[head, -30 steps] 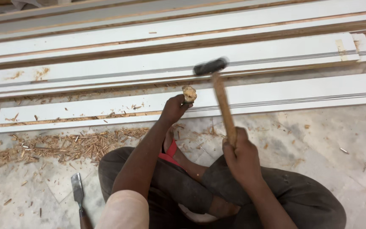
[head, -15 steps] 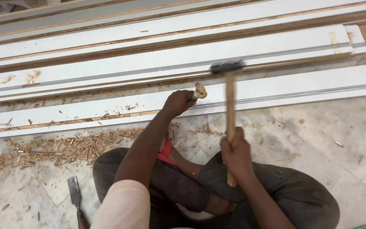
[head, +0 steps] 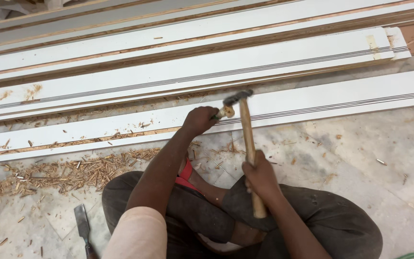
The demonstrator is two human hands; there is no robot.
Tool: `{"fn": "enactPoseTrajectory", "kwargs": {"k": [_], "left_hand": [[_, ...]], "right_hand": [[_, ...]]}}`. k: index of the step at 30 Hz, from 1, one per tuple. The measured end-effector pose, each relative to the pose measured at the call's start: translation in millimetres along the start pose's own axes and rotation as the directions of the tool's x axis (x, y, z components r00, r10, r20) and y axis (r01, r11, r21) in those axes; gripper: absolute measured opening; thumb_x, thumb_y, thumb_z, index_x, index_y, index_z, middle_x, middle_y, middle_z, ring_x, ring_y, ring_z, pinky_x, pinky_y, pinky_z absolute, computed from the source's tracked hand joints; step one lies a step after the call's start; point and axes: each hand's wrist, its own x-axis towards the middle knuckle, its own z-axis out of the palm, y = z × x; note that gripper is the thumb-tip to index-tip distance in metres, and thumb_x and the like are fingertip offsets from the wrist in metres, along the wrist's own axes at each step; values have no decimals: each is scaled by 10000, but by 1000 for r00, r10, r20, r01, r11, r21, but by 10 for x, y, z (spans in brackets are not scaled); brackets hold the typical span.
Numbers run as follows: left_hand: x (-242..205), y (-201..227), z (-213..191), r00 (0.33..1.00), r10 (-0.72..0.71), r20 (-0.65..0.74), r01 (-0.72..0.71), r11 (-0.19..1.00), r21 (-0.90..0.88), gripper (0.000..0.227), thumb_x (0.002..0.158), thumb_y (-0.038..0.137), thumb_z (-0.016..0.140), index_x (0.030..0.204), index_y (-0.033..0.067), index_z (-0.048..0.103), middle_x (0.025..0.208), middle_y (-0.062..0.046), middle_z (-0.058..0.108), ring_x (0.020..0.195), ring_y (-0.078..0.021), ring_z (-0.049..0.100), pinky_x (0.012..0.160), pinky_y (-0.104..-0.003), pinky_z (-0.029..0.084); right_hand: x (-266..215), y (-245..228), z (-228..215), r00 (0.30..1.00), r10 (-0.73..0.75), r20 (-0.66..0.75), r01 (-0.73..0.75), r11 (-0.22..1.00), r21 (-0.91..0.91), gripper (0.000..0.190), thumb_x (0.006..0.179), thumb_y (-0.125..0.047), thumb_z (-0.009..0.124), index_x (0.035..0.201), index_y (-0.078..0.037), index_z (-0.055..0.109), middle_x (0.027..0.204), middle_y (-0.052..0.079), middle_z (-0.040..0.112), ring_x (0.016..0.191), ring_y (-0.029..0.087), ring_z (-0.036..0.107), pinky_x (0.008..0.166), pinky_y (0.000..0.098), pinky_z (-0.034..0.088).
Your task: The person uses a chisel and hammer to carve a groove along a long white wooden plank. They repeatedly strike the chisel to remove wood chips and deepen the groove.
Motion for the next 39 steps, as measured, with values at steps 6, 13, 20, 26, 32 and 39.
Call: {"fn": "enactPoseTrajectory", "kwargs": {"k": [6, 13, 20, 26, 32, 39], "left_hand": [[124, 13, 80, 998, -41, 41, 41, 999, 2, 217, 876, 300, 722, 1025, 144, 707, 937, -92, 726, 933, -338, 691, 791, -494, 534], [71, -368, 372, 995, -50, 89, 28, 972, 232, 169, 889, 253, 701, 1041, 186, 732, 982, -82, 736, 980, -332, 692, 814, -500, 546], [-395, -845, -155, 946, -325, 8, 323, 943, 82, 221, 900, 305, 727, 1030, 129, 709, 988, -115, 753, 978, -346, 703, 827, -486, 541], [-266, -494, -238, 978, -174, -119, 152, 972, -177, 261, 893, 306, 750, 1010, 81, 689, 957, -139, 746, 926, -360, 707, 793, -479, 534], [-25, -99, -118, 991, -116, -69, 106, 985, -133, 242, 882, 302, 748, 1020, 106, 719, 951, -119, 742, 910, -341, 702, 769, -475, 527], [-56, -28, -177, 992, -118, -52, 108, 980, -164, 236, 890, 306, 743, 1022, 112, 721, 951, -97, 744, 897, -333, 702, 763, -469, 525]], "right_hand": [[112, 130, -236, 982, -121, -145, 164, 926, 339, 201, 922, -137, 608, 1035, -13, 498, 716, 67, 534, 448, 141, 490, 383, 335, 450], [99, 189, 53, 992, 113, 63, -123, 975, 187, 177, 900, -126, 597, 1020, -29, 511, 693, 86, 536, 454, 149, 509, 394, 341, 463], [101, 3, -97, 999, -51, -4, 50, 957, 285, 175, 914, -132, 595, 1036, -36, 515, 700, 50, 529, 459, 126, 494, 391, 316, 445], [40, -58, -195, 993, -83, -79, 106, 928, 358, 174, 913, -110, 600, 1041, -31, 512, 687, 60, 523, 446, 127, 482, 384, 315, 439], [-4, -108, -203, 992, -93, -84, 117, 931, 347, 188, 914, -104, 605, 1033, -4, 501, 682, 56, 525, 442, 131, 489, 379, 318, 430], [-149, -244, -297, 967, -162, -195, 219, 923, 318, 219, 932, -102, 586, 1125, -16, 526, 683, 45, 526, 463, 104, 498, 392, 294, 440]]}}
